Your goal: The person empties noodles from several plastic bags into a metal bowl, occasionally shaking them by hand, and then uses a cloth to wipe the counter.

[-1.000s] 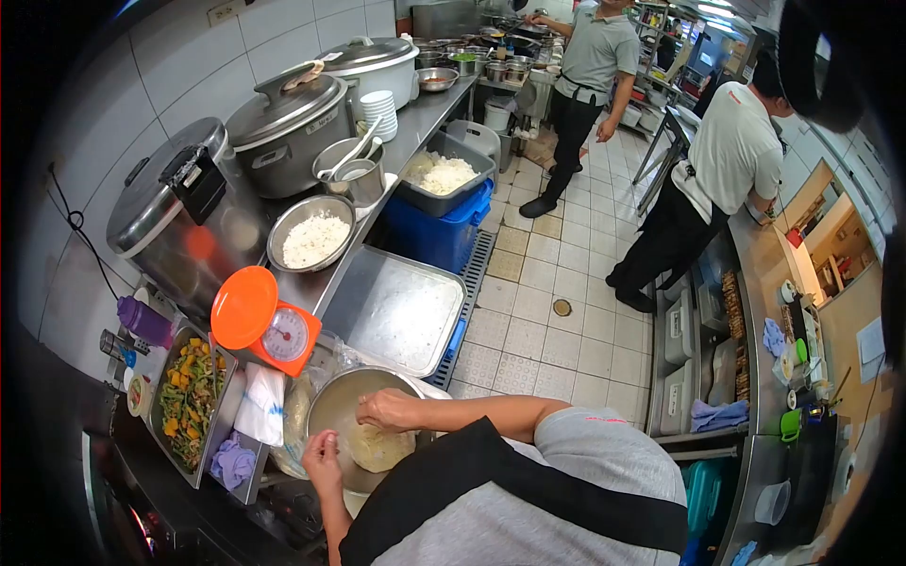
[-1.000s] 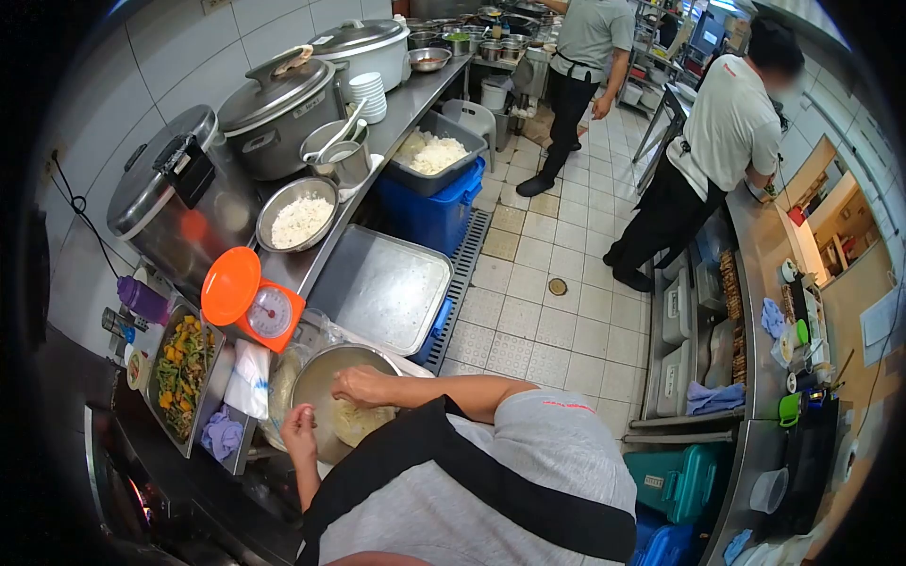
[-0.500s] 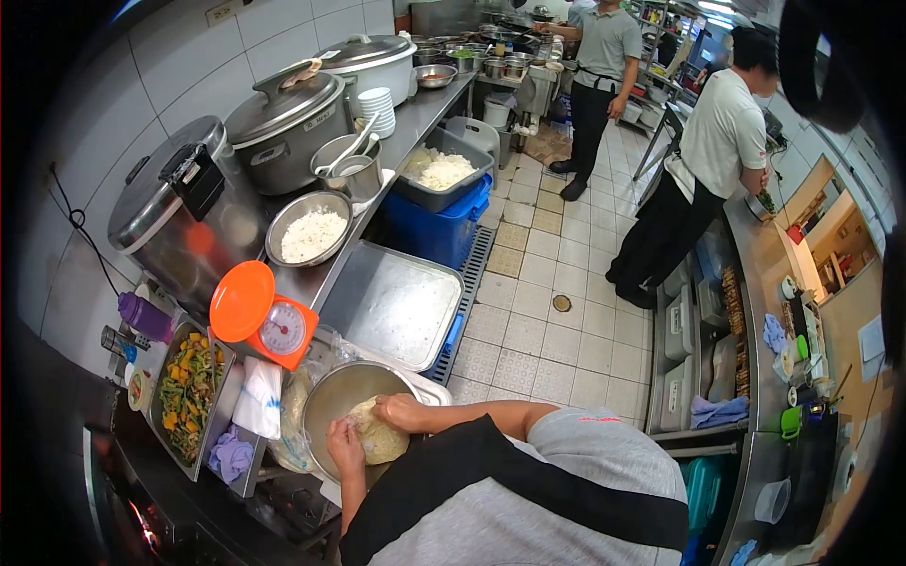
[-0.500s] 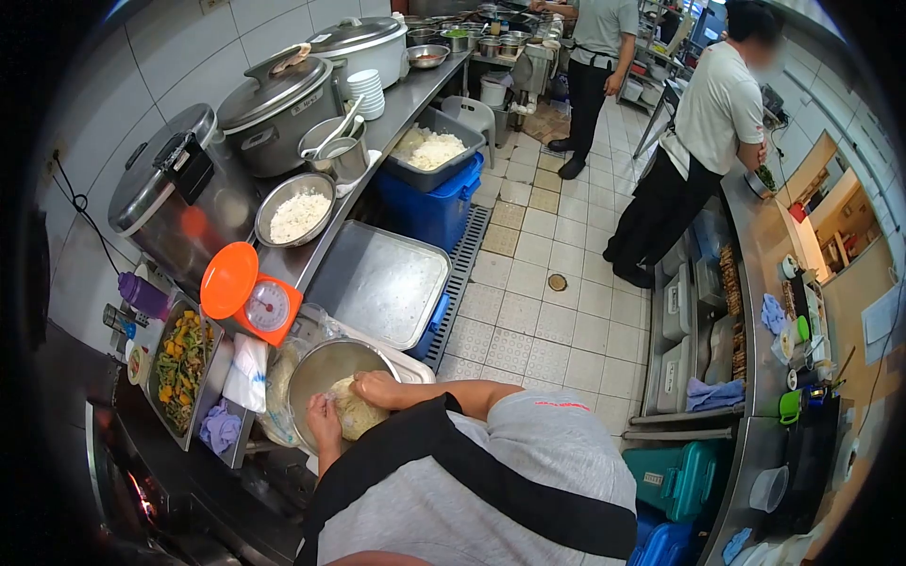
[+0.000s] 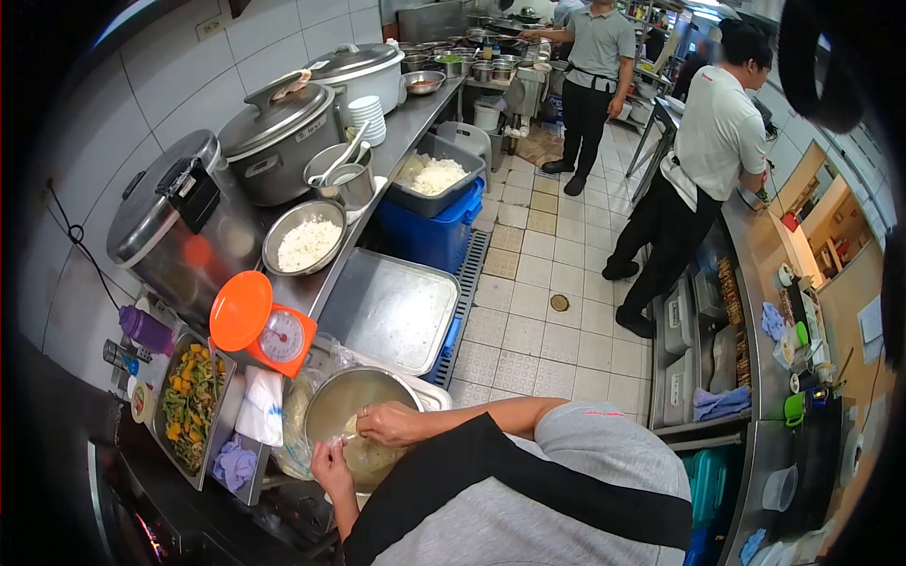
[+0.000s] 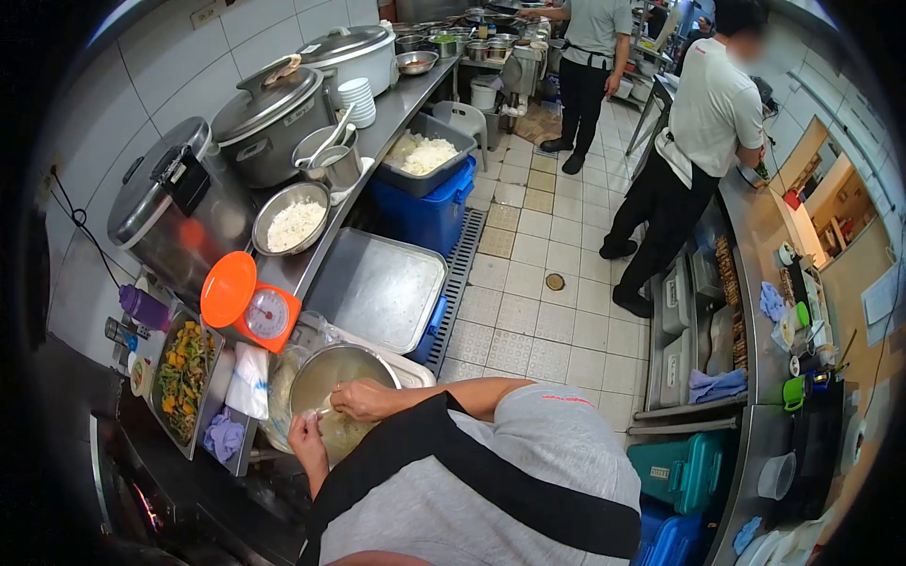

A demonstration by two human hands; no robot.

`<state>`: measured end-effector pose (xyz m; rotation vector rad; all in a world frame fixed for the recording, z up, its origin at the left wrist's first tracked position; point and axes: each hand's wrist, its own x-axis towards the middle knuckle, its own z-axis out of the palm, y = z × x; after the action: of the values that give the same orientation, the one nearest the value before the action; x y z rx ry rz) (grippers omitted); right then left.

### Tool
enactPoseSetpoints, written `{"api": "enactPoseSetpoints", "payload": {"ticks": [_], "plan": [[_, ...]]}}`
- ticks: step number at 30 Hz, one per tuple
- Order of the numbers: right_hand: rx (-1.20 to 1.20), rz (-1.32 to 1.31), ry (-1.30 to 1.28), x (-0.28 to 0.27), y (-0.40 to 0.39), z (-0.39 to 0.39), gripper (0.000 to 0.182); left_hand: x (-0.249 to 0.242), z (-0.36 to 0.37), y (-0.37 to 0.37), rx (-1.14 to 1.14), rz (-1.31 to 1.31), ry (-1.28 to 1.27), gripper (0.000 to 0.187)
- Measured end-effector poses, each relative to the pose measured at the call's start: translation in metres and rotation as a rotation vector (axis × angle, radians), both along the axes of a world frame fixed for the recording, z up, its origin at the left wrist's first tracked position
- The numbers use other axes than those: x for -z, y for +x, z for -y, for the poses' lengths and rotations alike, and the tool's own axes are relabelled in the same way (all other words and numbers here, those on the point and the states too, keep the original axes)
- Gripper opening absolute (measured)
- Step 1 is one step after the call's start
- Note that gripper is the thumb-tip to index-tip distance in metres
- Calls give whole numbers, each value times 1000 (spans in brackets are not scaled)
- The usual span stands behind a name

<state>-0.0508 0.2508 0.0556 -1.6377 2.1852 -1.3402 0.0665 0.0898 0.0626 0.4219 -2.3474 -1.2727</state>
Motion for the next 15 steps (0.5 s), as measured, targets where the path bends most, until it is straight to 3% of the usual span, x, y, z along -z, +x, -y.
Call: {"api": "enactPoseSetpoints", "payload": {"ticks": [3, 5, 7, 9, 10, 11, 13, 14, 15], "plan": [[56, 52, 41, -32, 11, -5, 11, 3, -2, 1, -51, -167, 52, 16], [53, 114, 126, 1, 5, 2, 10, 45, 10, -3, -62, -87, 167, 16], [58, 177, 218, -2, 5, 1, 9, 48, 9, -6, -63, -4, 289, 17], [63, 204, 84, -19, 6, 8, 10, 26, 20, -3, -93, 10, 410, 13], [62, 204, 85, -29, 8, 8, 10, -10, 11, -2, -86, 20, 378, 13], [66, 173, -15, -39, 9, 8, 11, -6, 11, -3, -87, 17, 375, 13], [71, 126, -119, -34, 4, 7, 11, 19, 10, -10, -4, -188, 280, 14], [70, 163, -9, -11, 2, 8, 12, 50, 22, -8, -98, 38, 529, 14], [72, 198, 99, -6, 0, 10, 13, 54, 25, -5, -90, 33, 520, 14]]}}
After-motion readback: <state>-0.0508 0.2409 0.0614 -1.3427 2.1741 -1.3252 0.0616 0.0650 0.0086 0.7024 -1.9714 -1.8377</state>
